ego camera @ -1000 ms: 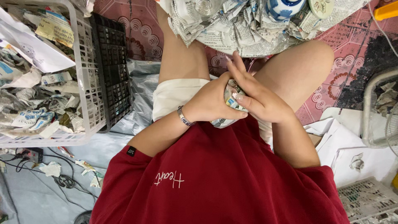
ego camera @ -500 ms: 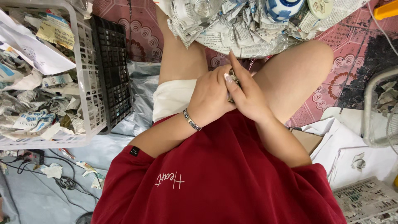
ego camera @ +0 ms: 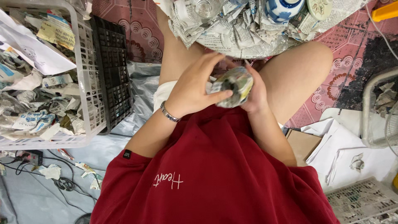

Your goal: The person sits on the floor and wraps individual cups and glasses with newspaper. They fold the paper around each item, tuck the edges, and place the wrapped items aside.

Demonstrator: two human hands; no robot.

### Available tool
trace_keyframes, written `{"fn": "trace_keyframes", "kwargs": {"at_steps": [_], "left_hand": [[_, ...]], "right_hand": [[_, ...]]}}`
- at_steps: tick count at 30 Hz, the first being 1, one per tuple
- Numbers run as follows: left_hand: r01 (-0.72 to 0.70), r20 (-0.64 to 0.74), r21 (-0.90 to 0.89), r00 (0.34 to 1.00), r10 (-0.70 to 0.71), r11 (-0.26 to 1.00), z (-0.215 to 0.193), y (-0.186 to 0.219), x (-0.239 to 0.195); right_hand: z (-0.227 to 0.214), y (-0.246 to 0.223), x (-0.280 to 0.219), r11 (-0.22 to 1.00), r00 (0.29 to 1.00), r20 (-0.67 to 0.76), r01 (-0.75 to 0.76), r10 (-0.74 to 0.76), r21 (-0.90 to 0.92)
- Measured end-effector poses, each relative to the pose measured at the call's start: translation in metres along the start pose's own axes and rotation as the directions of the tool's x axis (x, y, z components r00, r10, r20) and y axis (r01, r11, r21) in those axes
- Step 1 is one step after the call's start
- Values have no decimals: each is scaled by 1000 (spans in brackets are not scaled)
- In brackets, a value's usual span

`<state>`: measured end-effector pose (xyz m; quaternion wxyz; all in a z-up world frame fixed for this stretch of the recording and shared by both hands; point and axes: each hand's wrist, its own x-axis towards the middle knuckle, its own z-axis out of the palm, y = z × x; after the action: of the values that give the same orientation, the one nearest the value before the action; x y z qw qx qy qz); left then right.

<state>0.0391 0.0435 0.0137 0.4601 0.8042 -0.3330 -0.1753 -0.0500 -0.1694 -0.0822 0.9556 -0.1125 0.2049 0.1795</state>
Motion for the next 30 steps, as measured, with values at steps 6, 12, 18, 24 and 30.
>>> {"fn": "trace_keyframes", "kwargs": {"at_steps": [6,12,18,24,30], "left_hand": [[-246,-43,296,962,271,923,24,13,-3],[-312,-161,274,918,363,910,43,5,1],[-379,-156,604,806,571,701,52,16,-16],[-415,-134,402,855,501,816,48,18,-10],[-349,-150,221,910,386,911,50,10,-6]], "right_hand": [[15,4,3,987,997,-71,31,-20,157],[11,13,5,962,986,-72,165,-153,216],[-8,10,16,962,951,147,272,-271,13],[8,4,13,963,963,6,268,-268,-43],[24,3,10,919,935,-47,336,-352,-204]]}}
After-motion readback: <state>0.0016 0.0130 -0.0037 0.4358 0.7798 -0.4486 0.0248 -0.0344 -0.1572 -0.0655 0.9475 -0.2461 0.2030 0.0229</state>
